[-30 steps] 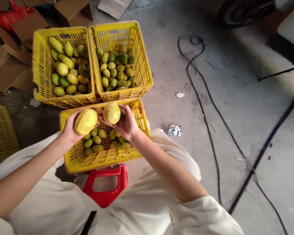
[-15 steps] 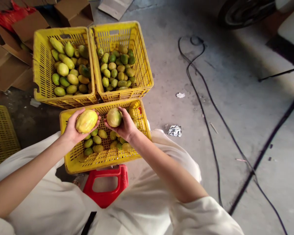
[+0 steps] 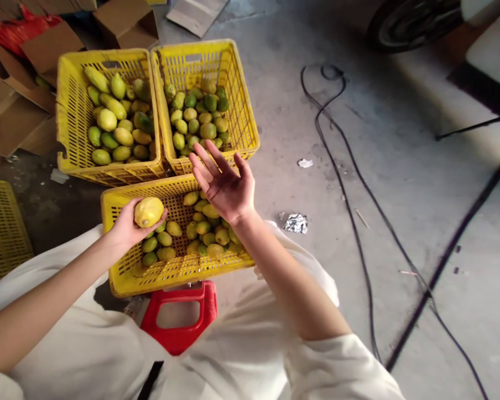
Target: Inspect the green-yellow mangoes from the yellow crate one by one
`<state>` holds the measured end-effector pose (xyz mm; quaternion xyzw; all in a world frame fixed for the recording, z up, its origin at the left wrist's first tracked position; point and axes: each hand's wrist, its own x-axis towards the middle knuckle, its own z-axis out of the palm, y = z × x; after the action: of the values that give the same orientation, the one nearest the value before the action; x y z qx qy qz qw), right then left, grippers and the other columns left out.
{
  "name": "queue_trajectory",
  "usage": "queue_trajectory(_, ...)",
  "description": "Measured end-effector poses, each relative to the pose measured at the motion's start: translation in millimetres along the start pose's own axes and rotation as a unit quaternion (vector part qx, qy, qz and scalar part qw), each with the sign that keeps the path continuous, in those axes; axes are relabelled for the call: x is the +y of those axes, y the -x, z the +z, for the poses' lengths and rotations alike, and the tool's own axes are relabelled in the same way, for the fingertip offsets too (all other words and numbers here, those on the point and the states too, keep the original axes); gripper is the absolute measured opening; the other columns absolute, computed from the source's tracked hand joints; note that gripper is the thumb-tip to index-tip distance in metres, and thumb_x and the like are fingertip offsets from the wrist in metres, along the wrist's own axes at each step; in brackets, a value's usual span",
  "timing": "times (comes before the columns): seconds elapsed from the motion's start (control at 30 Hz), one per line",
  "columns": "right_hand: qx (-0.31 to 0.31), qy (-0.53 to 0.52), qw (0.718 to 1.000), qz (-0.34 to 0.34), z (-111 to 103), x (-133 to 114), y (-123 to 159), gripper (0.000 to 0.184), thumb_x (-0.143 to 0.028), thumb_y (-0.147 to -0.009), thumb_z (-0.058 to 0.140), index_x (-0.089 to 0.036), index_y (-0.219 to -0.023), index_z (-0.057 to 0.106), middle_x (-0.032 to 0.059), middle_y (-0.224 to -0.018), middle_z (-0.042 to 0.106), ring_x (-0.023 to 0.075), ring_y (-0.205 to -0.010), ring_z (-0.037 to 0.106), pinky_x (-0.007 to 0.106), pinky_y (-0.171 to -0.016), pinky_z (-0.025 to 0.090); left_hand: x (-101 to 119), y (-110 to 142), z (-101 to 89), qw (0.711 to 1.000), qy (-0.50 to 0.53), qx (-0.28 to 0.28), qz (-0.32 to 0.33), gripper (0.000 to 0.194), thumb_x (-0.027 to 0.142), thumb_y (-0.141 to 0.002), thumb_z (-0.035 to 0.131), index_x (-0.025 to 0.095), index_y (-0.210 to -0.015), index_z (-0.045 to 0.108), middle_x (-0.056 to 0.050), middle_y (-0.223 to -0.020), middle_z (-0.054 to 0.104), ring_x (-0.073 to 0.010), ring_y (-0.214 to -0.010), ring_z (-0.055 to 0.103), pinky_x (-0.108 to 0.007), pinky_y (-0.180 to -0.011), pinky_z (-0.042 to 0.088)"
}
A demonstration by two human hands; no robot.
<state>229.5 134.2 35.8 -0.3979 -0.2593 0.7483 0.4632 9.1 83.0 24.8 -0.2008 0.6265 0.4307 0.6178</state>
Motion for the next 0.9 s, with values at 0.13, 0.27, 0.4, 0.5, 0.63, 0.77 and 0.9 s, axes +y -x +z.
queue_trajectory(0.13, 0.010, -0.005, 1.000, 0.013, -10, 8, -3, 0.053, -0.066, -0.102, 0.054, -0.034, -0.140, 0.072, 0.0061, -0.142, 0.081, 0.0309, -0.148, 0.069, 0.053, -0.104, 0.069, 7, 1, -0.1, 0.996, 0.042, 0.050, 0.056, 0.019, 0.024, -0.110, 0.051, 0.029, -0.112, 0.070, -0.002, -0.089, 0.073, -0.0191, -0.075, 0.073, -0.030, -0.071, 0.071)
queue_trajectory(0.27, 0.033, -0.047, 0.998, 0.005, -11, 11, -5, 0.046, -0.060, -0.101, 0.056, -0.033, -0.133, 0.076, 0.0046, -0.136, 0.084, 0.0304, -0.140, 0.074, 0.050, -0.102, 0.070, 33, 22, 7.9, 0.984, 0.117, 0.011, 0.133, 0.038, 0.031, -0.114, 0.039, 0.025, -0.136, 0.069, -0.010, -0.112, 0.081, -0.0241, -0.101, 0.081, -0.029, -0.074, 0.072)
queue_trajectory(0.4, 0.029, -0.043, 0.999, 0.016, -10, 10, -3, 0.045, -0.060, -0.105, 0.052, -0.033, -0.131, 0.077, 0.0026, -0.134, 0.085, 0.0278, -0.134, 0.076, 0.047, -0.099, 0.070, 58, 40, 11.5, 0.954, 0.189, -0.095, 0.212, 0.070, 0.060, -0.117, 0.034, 0.006, -0.157, 0.053, -0.023, -0.128, 0.079, -0.0228, -0.125, 0.079, -0.021, -0.083, 0.069)
queue_trajectory(0.5, 0.001, -0.026, 0.999, 0.035, -12, 9, -2, 0.047, -0.063, -0.104, 0.054, -0.035, -0.134, 0.076, 0.0011, -0.130, 0.085, 0.0266, -0.129, 0.078, 0.045, -0.097, 0.070, 69, 44, 8.9, 0.930, 0.205, -0.141, 0.272, 0.065, 0.061, -0.118, 0.036, 0.011, -0.157, 0.051, -0.015, -0.116, 0.082, -0.0184, -0.118, 0.082, -0.022, -0.090, 0.068)
queue_trajectory(0.63, 0.017, -0.011, 0.999, 0.034, -13, 13, -4, 0.048, -0.064, -0.105, 0.051, -0.034, -0.134, 0.076, 0.0028, -0.135, 0.084, 0.0275, -0.131, 0.078, 0.045, -0.097, 0.070, 75, 45, 4.8, 0.925, 0.207, -0.165, 0.273, 0.059, 0.061, -0.120, 0.031, 0.017, -0.153, 0.053, -0.008, -0.098, 0.082, -0.0171, -0.106, 0.084, -0.023, -0.089, 0.069)
queue_trajectory(0.77, 0.044, -0.017, 0.998, 0.030, -12, 16, -6, 0.047, -0.061, -0.106, 0.049, -0.032, -0.130, 0.076, 0.0032, -0.144, 0.082, 0.0265, -0.134, 0.077, 0.042, -0.096, 0.071, 74, 43, 3.3, 0.929, 0.195, -0.154, 0.274, 0.060, 0.061, -0.120, 0.032, 0.016, -0.152, 0.055, -0.008, -0.097, 0.082, -0.0171, -0.101, 0.084, -0.023, -0.089, 0.068)
queue_trajectory(0.9, 0.029, -0.026, 0.998, 0.046, -17, 15, -7, 0.048, -0.061, -0.104, 0.052, -0.032, -0.134, 0.075, 0.0032, -0.138, 0.084, 0.0267, -0.128, 0.078, 0.043, -0.094, 0.071, 70, 39, 3.3, 0.929, 0.188, -0.161, 0.274, 0.061, 0.059, -0.119, 0.037, 0.013, -0.154, 0.053, -0.010, -0.102, 0.083, -0.0189, -0.107, 0.083, -0.025, -0.091, 0.068)
